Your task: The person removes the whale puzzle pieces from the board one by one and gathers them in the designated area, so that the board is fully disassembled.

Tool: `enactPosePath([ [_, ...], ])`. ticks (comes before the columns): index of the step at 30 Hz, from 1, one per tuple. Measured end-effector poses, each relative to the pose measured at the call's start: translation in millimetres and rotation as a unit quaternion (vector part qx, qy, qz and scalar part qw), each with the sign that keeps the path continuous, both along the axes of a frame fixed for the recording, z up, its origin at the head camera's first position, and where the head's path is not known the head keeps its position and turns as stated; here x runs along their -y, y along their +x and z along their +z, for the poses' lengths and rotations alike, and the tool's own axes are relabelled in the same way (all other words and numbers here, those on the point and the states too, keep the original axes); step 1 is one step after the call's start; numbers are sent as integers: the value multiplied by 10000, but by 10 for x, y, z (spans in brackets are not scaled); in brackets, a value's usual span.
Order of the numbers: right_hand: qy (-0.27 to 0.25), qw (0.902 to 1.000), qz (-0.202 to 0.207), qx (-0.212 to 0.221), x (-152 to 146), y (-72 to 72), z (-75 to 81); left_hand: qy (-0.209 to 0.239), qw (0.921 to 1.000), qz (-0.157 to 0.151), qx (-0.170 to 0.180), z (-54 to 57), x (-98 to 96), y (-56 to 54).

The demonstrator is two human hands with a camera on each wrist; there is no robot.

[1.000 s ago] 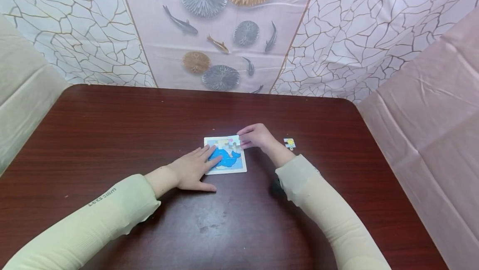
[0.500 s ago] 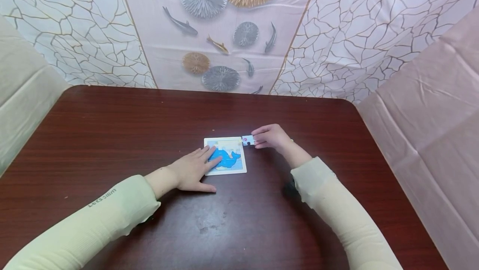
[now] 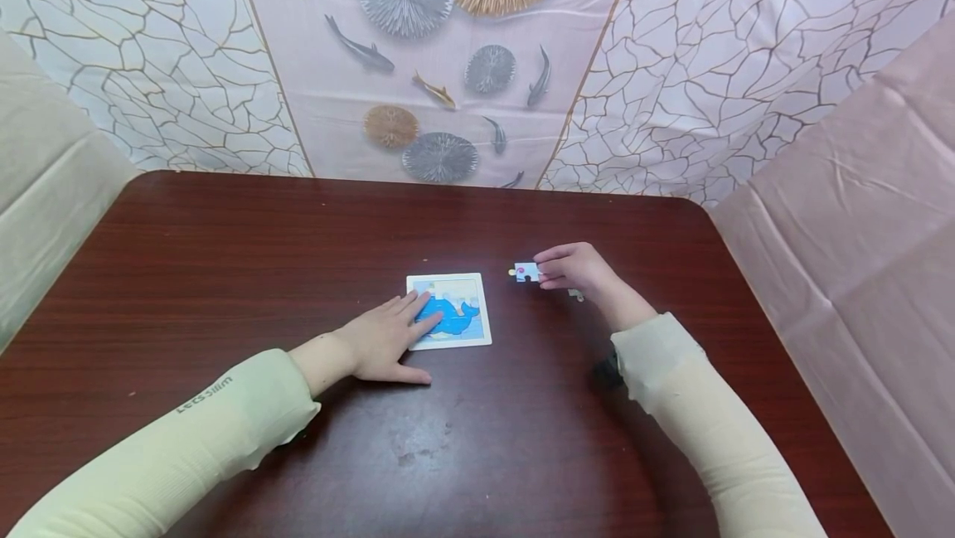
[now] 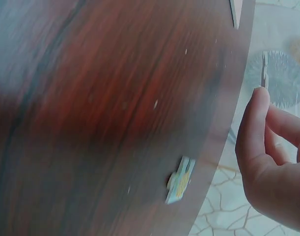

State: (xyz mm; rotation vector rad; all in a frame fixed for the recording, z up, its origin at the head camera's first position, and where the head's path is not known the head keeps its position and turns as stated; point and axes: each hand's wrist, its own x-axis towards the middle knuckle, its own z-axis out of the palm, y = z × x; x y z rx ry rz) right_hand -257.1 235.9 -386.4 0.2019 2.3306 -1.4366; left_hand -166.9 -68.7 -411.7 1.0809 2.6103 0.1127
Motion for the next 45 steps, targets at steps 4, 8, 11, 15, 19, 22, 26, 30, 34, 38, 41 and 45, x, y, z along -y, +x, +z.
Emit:
enactPosePath([
  [4,84,10000,44,3,-86,-1,0,-19,10000,5,0,-1,-1,-3],
  [8,114,9999,38,58,-145,7,-7,-20,10000,17,21,-1,-2,-4],
  [11,86,9998,-75,157,-179,16,-21,-20,10000,24,45,1,-3,-4],
  [15,-57,9995,-207,230,-214,24,-52,-30,10000,25,47,3,-5,-6],
  [19,-25,9996,-236,148,-229,28,-81,-22,10000,28,39,-1,-2,-4],
  [22,57,9996,-260,100,-232,32,-91,-24,10000,19,28,-7,-2,-4],
  [26,128,9996,-262,60,-235,36,-96,-32,10000,16,21,-16,-2,-7],
  [30,266,9994,-240,11,-231,35,-101,-32,10000,29,33,-20,2,-10],
  [34,342,9992,-220,-20,-245,39,-101,-59,10000,19,19,-20,-5,-11],
  [38,503,9985,-182,-88,-262,47,-81,-76,10000,17,3,-22,-8,-11],
  [41,577,9981,-150,-149,-270,47,-49,-67,10000,24,18,-18,-9,-10],
  [45,437,9988,-149,-140,-267,30,10,-14,10000,52,57,-13,3,-11],
])
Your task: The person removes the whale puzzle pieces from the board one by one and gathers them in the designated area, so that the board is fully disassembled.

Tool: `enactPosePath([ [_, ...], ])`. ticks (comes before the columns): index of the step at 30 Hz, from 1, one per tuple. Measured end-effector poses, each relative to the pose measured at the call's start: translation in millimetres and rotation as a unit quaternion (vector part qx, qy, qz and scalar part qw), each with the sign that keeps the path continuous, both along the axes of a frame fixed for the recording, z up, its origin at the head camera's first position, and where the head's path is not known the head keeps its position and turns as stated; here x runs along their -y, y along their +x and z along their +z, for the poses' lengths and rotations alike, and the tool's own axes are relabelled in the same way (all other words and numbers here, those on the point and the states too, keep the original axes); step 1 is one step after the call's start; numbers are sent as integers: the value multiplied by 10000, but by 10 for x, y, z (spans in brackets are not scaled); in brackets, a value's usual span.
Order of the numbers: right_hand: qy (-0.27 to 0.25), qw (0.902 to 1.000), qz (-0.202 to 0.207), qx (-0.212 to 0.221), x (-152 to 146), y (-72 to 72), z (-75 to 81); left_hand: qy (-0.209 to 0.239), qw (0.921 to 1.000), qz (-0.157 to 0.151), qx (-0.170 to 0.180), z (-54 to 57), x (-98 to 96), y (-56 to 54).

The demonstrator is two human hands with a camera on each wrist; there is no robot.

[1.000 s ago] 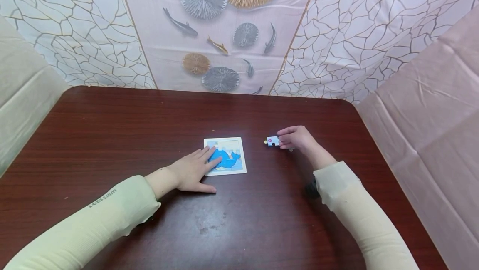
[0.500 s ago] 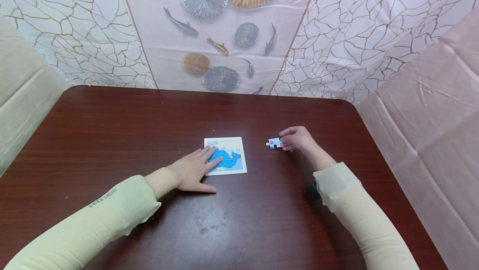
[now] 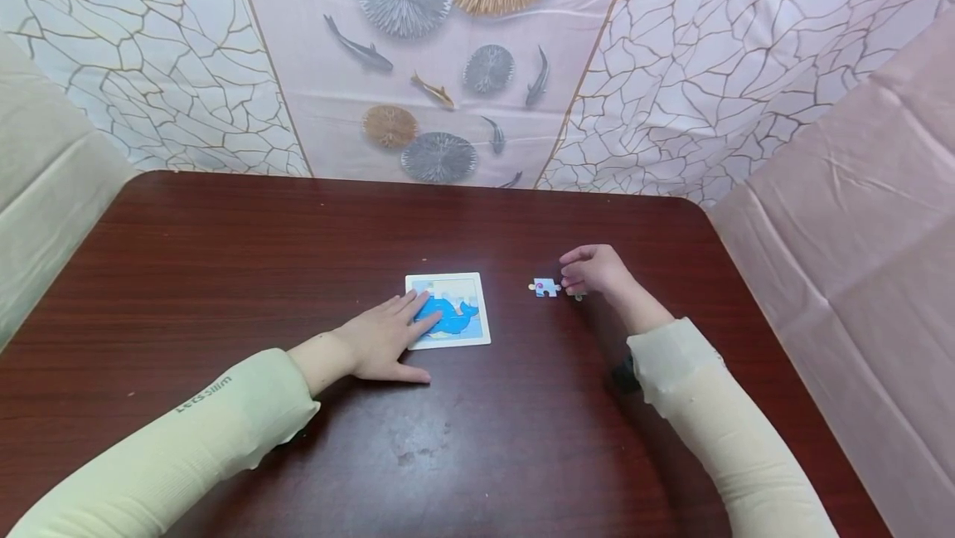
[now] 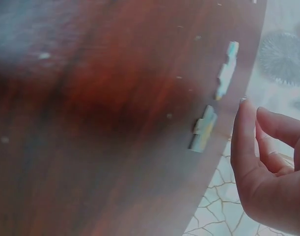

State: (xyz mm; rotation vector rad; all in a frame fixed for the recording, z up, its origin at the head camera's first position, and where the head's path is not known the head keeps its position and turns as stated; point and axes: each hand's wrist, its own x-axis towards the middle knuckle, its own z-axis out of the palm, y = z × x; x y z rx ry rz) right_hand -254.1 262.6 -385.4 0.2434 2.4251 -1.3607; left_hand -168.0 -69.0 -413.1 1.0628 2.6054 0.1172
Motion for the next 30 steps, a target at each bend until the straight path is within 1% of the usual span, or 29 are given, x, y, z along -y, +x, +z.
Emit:
enactPosePath([
  [5,-10,10000,63,-46,78,-21,82,112,9999,52,-24,-6,34,6],
  [8,10,9998,153,-84,163,-37,108,144,9998,45,-105,-11,48,18],
  [15,-1,9995,307,11,492,-30,158,316,9993,-33,-213,-35,102,41],
  [21,-207,9984,511,150,805,-28,113,372,9987,-68,-356,-68,211,81],
  [26,-69,9977,611,278,1035,-15,48,401,9986,-14,-341,-76,298,111],
  [30,-29,9966,776,292,1191,4,-4,370,9988,-19,-321,-86,349,128],
])
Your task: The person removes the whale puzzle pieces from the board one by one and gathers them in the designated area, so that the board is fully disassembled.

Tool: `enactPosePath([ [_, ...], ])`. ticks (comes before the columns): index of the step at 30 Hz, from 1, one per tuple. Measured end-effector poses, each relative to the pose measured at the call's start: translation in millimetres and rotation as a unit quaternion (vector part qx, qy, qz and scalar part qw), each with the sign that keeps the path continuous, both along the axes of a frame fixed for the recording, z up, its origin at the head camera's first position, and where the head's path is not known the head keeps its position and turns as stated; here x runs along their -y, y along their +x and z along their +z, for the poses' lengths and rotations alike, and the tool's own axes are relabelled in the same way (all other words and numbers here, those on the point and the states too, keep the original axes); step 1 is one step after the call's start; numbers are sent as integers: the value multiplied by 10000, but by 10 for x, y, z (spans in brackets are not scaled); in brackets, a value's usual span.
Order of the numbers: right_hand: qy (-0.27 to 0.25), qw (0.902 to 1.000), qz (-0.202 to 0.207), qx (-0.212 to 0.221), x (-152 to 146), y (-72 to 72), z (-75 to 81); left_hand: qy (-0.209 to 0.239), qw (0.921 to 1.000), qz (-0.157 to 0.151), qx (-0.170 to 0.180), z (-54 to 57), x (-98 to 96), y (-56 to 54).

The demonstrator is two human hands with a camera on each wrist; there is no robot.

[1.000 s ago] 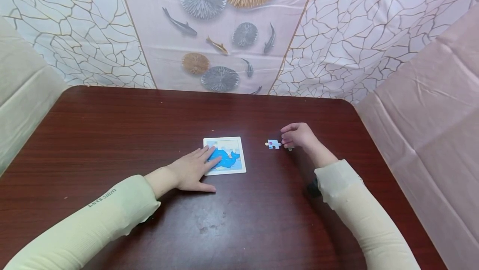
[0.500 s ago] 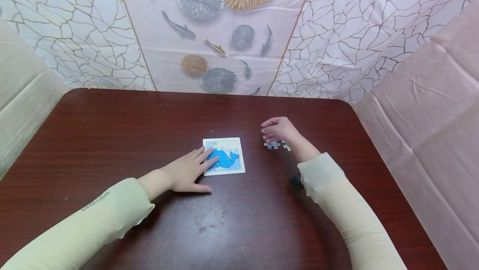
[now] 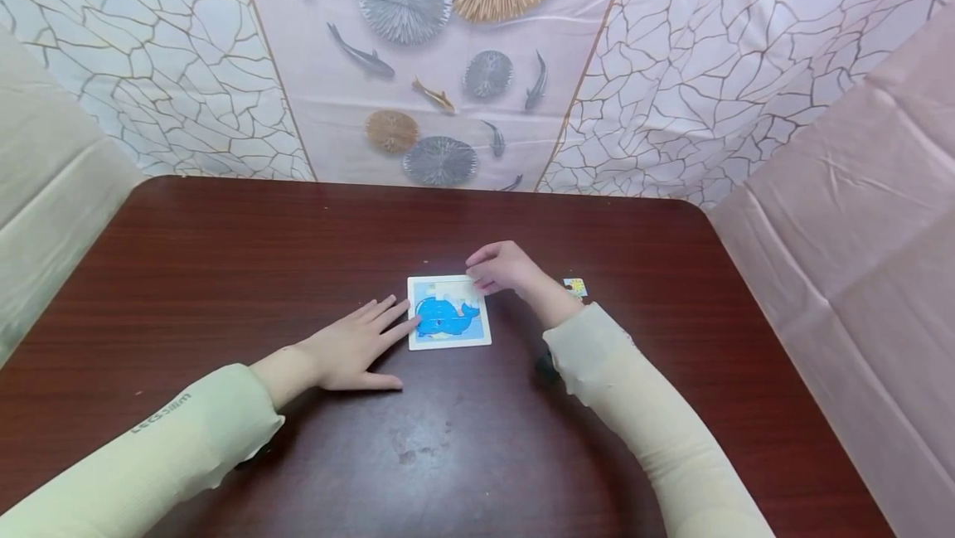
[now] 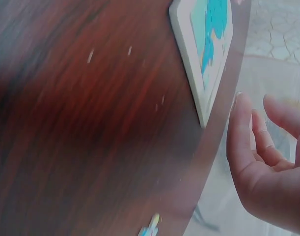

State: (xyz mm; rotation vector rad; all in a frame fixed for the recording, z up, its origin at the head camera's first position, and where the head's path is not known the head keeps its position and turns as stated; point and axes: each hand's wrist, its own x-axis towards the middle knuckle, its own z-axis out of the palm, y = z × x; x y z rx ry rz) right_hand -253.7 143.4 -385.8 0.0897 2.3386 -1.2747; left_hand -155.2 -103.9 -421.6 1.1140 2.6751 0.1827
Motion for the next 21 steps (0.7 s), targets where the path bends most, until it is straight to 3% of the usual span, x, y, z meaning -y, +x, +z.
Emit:
enactPosePath([
  [9,-112,9998,164,100,244,65,-93,105,9994,-328,-38,-16,-61,8],
  [21,-530,9979,-267,265,409,100,-160,116,9992,-381,-24,-19,-91,-16],
])
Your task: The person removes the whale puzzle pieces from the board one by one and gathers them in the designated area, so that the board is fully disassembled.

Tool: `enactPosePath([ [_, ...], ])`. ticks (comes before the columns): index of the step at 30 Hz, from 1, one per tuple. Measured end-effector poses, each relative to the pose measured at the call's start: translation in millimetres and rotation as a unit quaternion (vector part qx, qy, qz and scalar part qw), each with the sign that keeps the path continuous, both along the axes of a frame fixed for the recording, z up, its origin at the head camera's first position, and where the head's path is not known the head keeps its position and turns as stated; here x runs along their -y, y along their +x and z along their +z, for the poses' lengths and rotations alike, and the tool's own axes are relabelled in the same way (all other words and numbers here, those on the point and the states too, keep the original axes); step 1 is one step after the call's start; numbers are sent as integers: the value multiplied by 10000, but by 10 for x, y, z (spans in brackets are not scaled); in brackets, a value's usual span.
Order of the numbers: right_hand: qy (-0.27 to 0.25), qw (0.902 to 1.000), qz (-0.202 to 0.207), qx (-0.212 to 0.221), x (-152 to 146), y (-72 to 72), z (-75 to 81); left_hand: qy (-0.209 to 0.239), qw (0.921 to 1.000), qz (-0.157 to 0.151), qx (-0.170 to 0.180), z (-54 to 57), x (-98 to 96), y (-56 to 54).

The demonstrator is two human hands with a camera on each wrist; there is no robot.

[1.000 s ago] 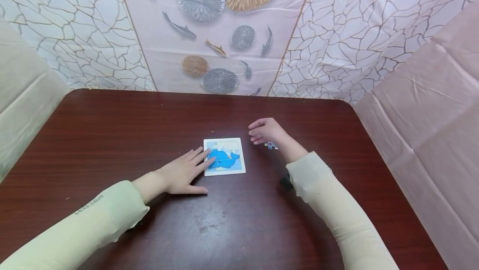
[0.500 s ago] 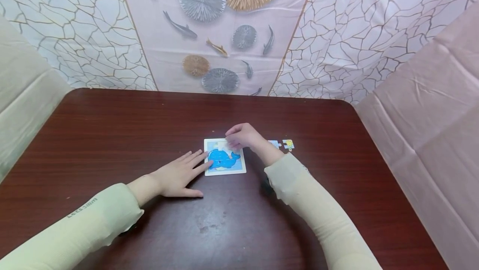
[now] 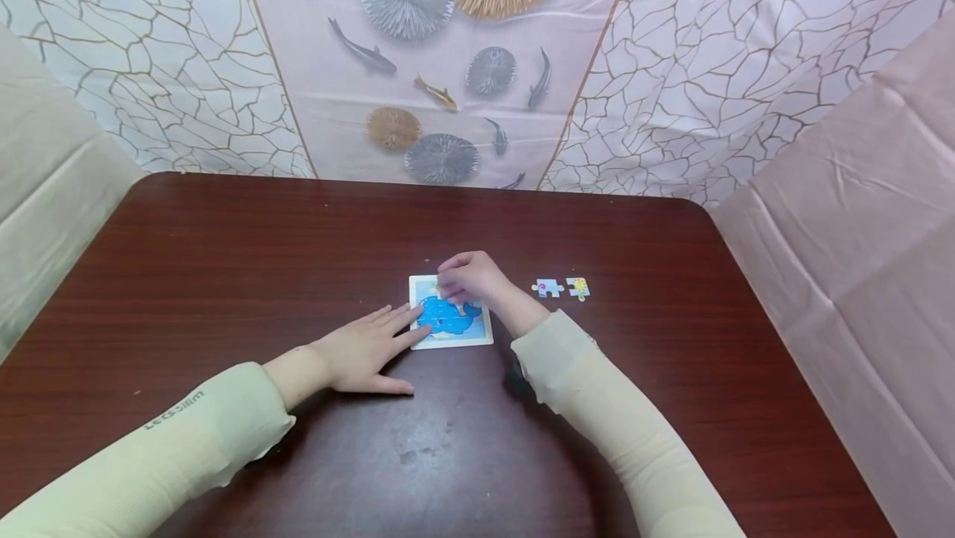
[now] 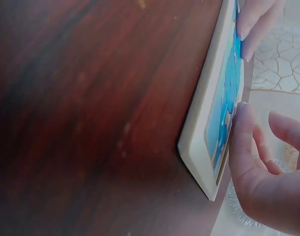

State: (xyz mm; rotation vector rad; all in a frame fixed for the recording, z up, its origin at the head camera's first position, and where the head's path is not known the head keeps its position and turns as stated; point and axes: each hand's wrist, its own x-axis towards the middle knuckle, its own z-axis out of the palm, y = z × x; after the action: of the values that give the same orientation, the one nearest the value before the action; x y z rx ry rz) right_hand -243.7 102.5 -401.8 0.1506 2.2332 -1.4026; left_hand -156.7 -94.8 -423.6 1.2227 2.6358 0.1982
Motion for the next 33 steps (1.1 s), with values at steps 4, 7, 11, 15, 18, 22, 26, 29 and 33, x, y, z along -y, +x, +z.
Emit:
enactPosePath([
  [4,-142,9999,-20,60,29,13,13,40,10000,-37,-41,8,-1,-3],
  [7,-362,9992,-87,149,34,18,13,45,10000,-51,-47,4,2,-5],
  [11,-763,9960,-265,388,22,10,-4,46,10000,-6,11,4,3,-11],
  [15,-1000,9922,-422,606,4,-9,-32,45,10000,30,79,7,0,-15],
  [18,-1019,9912,-479,701,-11,-25,-55,30,9999,36,102,15,-5,-17],
  [22,-961,9915,-477,732,-18,-36,-64,5,9999,66,131,25,-3,-16],
  [26,-927,9918,-480,739,-16,-37,-65,11,9999,84,145,21,4,-15],
  [29,-889,9923,-448,732,-19,-32,-67,16,9999,83,142,17,4,-19],
  [33,-833,9936,-361,668,-29,-21,-66,10,9999,75,138,28,-2,-22],
])
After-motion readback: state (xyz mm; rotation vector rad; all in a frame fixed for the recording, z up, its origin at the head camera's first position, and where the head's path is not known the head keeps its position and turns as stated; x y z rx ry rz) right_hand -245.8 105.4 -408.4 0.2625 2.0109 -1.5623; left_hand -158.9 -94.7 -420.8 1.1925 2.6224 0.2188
